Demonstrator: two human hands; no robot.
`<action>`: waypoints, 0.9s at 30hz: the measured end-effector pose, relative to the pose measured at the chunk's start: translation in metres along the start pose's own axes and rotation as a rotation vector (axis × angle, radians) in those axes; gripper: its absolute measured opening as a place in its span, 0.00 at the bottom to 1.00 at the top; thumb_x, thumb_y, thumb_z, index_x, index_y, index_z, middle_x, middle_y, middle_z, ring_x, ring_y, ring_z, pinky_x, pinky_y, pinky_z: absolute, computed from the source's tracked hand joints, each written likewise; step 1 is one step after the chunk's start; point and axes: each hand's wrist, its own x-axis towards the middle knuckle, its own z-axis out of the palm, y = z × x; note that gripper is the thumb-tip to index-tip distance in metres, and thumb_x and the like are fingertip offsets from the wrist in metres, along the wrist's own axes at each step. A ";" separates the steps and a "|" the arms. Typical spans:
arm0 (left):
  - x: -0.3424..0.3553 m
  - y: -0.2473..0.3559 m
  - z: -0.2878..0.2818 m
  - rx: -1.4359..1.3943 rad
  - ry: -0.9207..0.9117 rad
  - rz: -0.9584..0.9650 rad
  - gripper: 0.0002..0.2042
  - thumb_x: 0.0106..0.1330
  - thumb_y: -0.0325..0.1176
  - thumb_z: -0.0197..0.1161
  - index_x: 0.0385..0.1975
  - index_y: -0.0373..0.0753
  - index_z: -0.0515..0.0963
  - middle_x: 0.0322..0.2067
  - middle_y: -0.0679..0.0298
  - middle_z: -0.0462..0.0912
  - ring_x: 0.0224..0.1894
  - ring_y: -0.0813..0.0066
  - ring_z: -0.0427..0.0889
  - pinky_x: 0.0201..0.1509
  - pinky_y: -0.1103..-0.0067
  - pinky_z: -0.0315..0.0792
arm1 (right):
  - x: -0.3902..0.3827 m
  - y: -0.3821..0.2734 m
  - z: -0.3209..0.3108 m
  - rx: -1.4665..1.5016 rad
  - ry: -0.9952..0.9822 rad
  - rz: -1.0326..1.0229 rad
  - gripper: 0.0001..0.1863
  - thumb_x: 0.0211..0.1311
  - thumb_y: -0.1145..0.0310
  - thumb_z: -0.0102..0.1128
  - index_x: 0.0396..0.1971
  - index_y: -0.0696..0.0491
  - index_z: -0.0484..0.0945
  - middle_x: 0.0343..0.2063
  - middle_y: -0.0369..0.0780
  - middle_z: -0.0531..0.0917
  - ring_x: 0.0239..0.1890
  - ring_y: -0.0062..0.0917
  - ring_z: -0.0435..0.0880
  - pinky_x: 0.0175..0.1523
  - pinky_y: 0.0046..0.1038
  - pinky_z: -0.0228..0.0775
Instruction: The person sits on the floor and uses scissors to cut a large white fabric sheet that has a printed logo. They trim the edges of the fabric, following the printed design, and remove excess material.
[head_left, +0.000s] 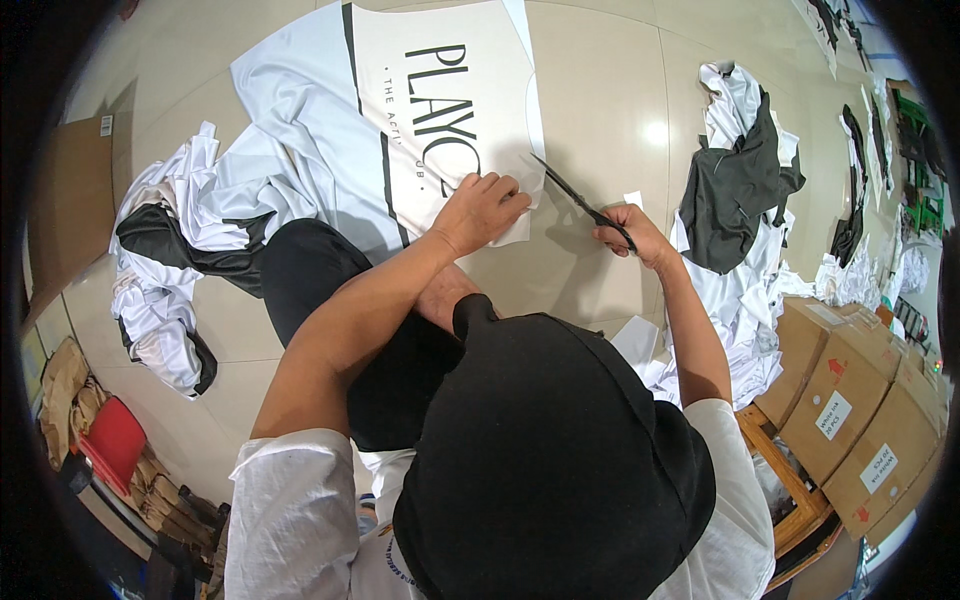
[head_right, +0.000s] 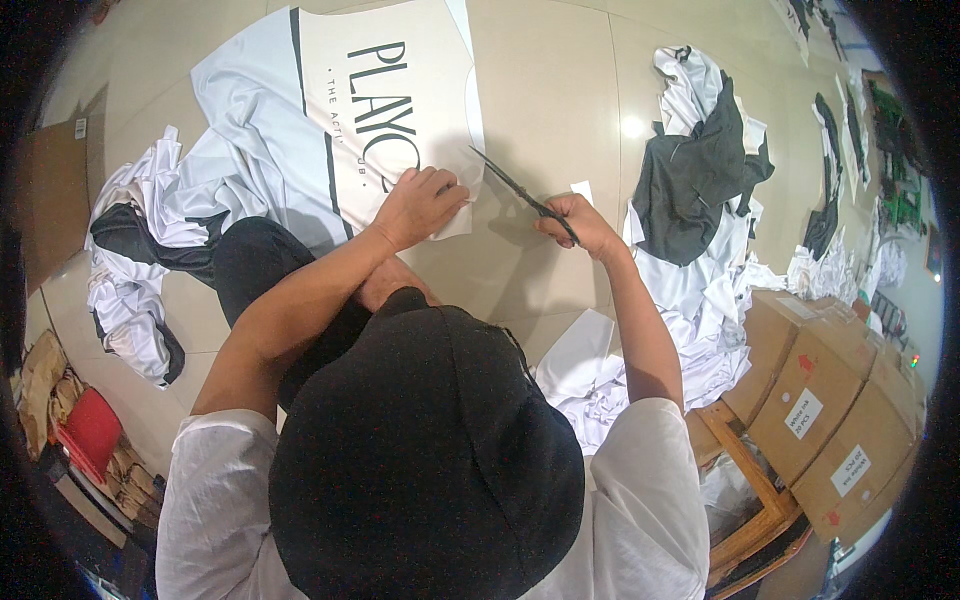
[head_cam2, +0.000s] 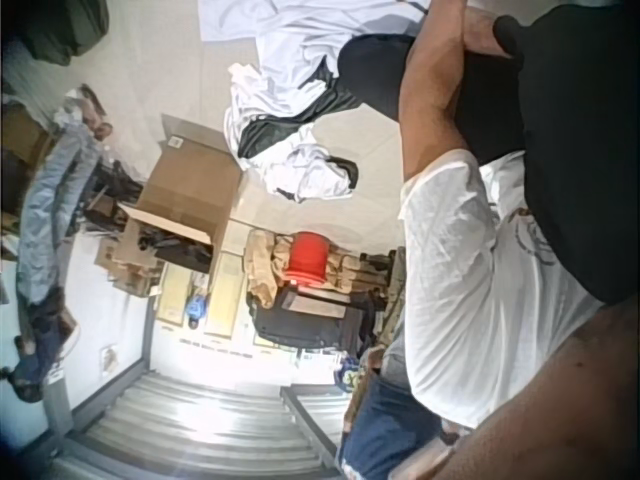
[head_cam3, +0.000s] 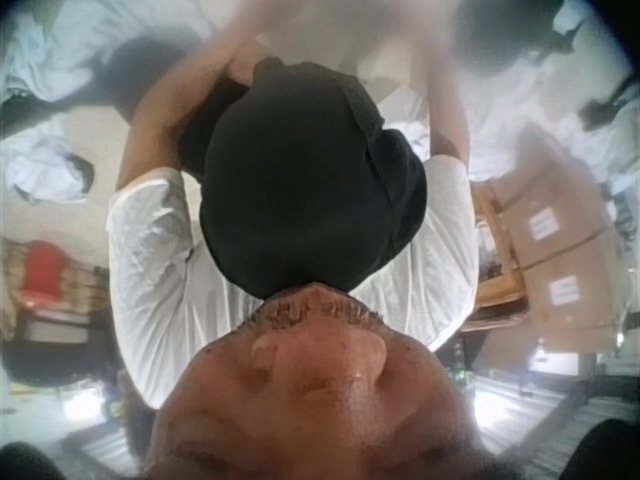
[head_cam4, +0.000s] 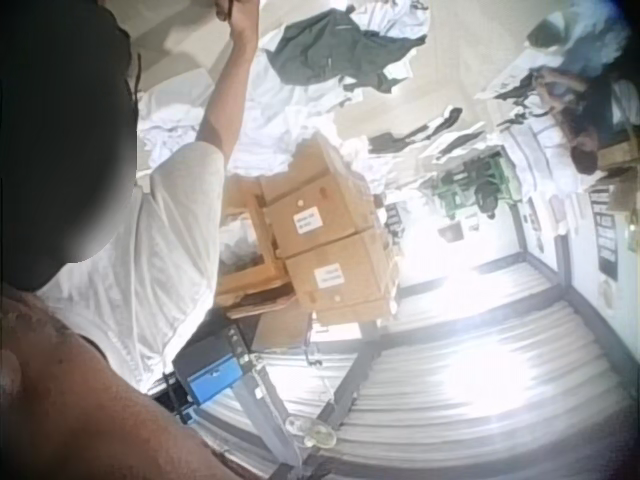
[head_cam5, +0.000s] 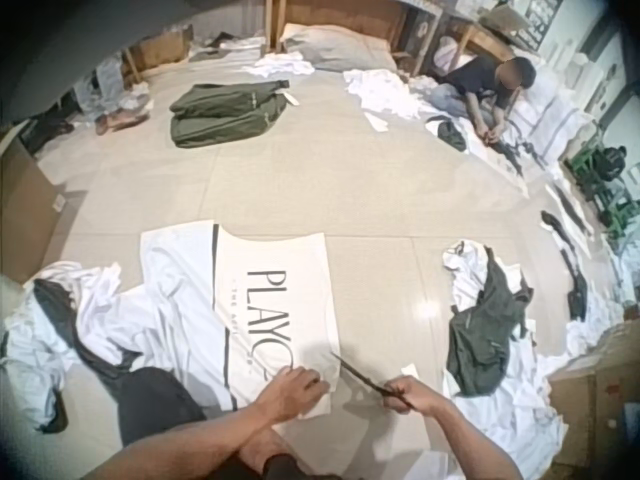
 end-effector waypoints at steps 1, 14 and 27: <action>0.000 0.000 0.000 0.001 -0.005 -0.003 0.08 0.71 0.37 0.70 0.47 0.55 0.81 0.42 0.72 0.77 0.45 0.72 0.80 0.48 0.70 0.68 | 0.000 -0.001 0.001 -0.004 0.003 -0.001 0.15 0.66 0.68 0.72 0.22 0.50 0.75 0.17 0.28 0.72 0.17 0.12 0.67 0.23 0.21 0.56; 0.001 0.001 -0.003 -0.024 -0.028 -0.008 0.09 0.70 0.36 0.70 0.47 0.52 0.83 0.45 0.71 0.79 0.46 0.69 0.80 0.49 0.69 0.69 | -0.002 -0.003 0.005 -0.016 0.019 0.004 0.15 0.66 0.70 0.74 0.22 0.49 0.75 0.18 0.28 0.71 0.18 0.13 0.66 0.23 0.21 0.54; 0.000 0.000 0.000 -0.013 -0.018 0.002 0.09 0.69 0.36 0.70 0.47 0.52 0.83 0.44 0.71 0.78 0.46 0.70 0.80 0.48 0.69 0.69 | -0.002 0.001 0.003 0.020 -0.006 -0.010 0.15 0.66 0.69 0.73 0.22 0.49 0.75 0.18 0.28 0.72 0.17 0.12 0.67 0.23 0.20 0.56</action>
